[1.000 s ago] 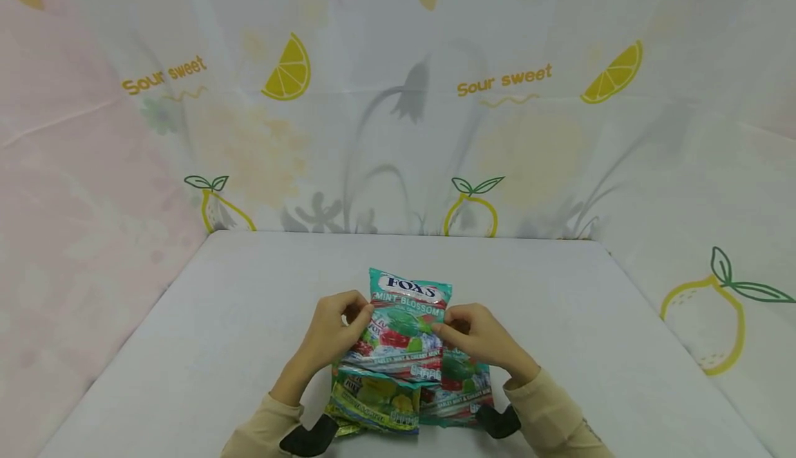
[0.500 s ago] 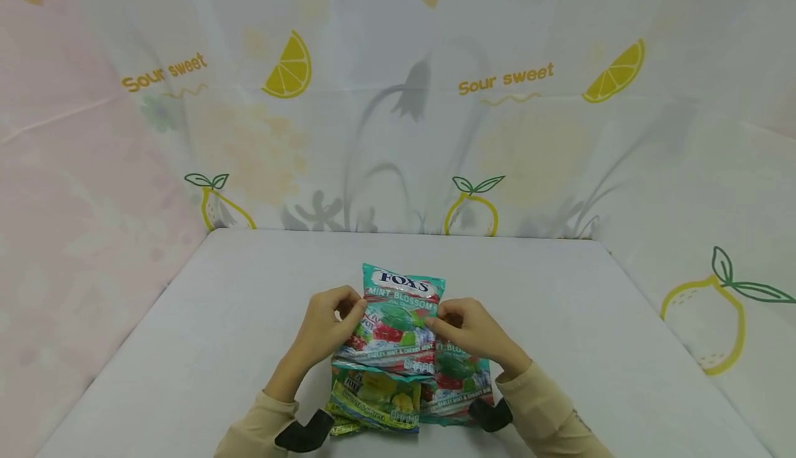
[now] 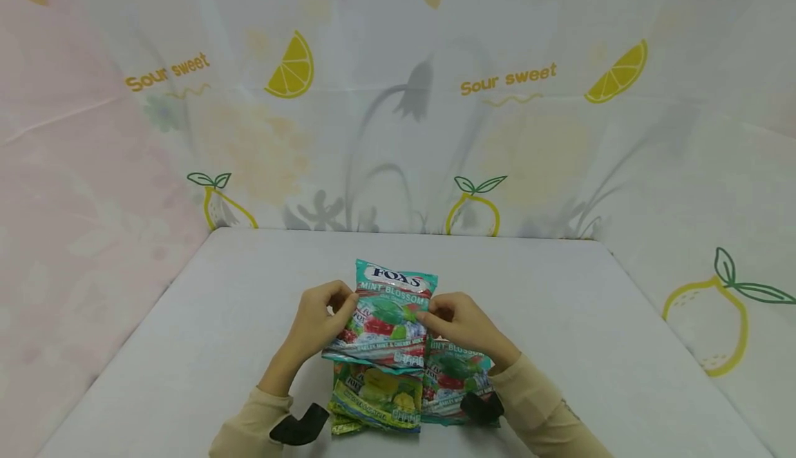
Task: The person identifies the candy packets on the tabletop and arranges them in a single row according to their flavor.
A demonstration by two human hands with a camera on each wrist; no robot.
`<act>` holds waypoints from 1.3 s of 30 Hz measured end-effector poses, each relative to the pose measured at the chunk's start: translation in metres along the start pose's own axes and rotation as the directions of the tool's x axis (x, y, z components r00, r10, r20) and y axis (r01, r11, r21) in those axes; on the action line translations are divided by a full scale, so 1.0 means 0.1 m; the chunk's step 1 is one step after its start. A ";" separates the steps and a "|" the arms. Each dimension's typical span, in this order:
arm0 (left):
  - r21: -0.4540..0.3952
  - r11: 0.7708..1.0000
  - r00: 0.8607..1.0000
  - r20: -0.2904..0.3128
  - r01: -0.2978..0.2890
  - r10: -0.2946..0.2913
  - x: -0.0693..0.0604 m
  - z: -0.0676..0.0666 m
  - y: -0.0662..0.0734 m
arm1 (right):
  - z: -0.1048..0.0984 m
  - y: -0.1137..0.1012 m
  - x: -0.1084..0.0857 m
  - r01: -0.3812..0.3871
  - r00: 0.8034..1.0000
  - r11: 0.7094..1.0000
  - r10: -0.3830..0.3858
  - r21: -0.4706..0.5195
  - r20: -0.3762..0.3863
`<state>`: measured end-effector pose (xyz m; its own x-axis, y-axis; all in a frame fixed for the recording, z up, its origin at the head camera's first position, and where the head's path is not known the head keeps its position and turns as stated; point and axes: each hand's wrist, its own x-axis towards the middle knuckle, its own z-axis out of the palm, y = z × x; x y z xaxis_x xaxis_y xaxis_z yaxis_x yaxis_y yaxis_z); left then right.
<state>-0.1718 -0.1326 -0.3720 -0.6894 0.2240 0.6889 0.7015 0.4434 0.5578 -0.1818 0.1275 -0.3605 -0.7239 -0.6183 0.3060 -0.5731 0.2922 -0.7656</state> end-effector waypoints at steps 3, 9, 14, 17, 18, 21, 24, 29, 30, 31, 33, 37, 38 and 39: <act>0.003 1.000 1.000 -0.005 0.000 0.000 0.02 -0.02 0.01 | 0.01 0.01 0.02 0.011 1.000 1.000 -0.011 0.010 0.003; 0.014 1.000 1.000 -0.006 0.010 -0.010 0.03 -0.05 -0.02 | 0.03 0.02 0.07 -0.006 1.000 1.000 0.006 0.028 0.011; 0.018 0.999 0.999 -0.012 0.033 -0.033 0.03 -0.09 -0.03 | 0.03 0.00 0.12 -0.046 0.999 0.999 0.045 0.009 0.016; 0.028 0.999 0.999 -0.018 0.041 -0.041 0.03 -0.10 -0.04 | 0.04 -0.01 0.16 -0.053 0.998 0.998 0.053 0.015 0.017; 0.030 0.999 0.999 -0.018 0.044 -0.043 0.04 -0.11 -0.05 | 0.04 -0.01 0.17 -0.051 0.999 0.999 0.051 0.015 0.017; 0.036 0.999 0.999 -0.016 0.041 -0.041 0.04 -0.12 -0.05 | 0.04 0.01 0.19 -0.042 0.999 0.999 0.042 0.011 0.017; 0.039 0.998 0.999 -0.011 0.048 -0.048 0.05 -0.13 -0.06 | 0.04 0.04 0.22 -0.035 0.999 0.999 0.035 0.009 0.021; 0.047 0.996 0.997 -0.013 0.075 -0.074 0.06 -0.14 -0.09 | 0.04 0.07 0.26 -0.036 0.999 0.999 0.035 0.022 0.030; 0.048 0.996 0.997 -0.012 0.078 -0.078 0.07 -0.14 -0.09 | 0.04 0.07 0.27 -0.038 0.999 0.999 0.038 0.025 0.031; 0.050 0.995 0.997 -0.012 0.082 -0.081 0.07 -0.14 -0.09 | 0.04 0.07 0.27 -0.039 0.999 0.999 0.038 0.026 0.031; 0.050 0.995 0.996 -0.013 0.084 -0.083 0.06 -0.14 -0.09 | 0.04 0.06 0.29 -0.040 0.999 0.999 0.039 0.026 0.030; 0.054 0.995 0.996 -0.017 0.086 -0.085 0.06 -0.14 -0.11 | 0.04 0.05 0.31 -0.036 0.999 0.999 0.036 0.017 0.026; 0.054 0.995 0.996 -0.019 0.088 -0.087 0.06 -0.14 -0.11 | 0.04 0.05 0.32 -0.036 0.999 0.999 0.036 0.014 0.026; 0.056 0.994 0.996 -0.022 0.092 -0.091 0.06 -0.14 -0.12 | 0.05 0.06 0.32 -0.034 0.999 0.999 0.034 0.013 0.026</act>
<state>-0.1818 -0.1489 -0.3682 -0.7463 0.1637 0.6452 0.6239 0.5099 0.5923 -0.2068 0.1058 -0.3577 -0.7325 -0.6271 0.2650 -0.5432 0.3037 -0.7828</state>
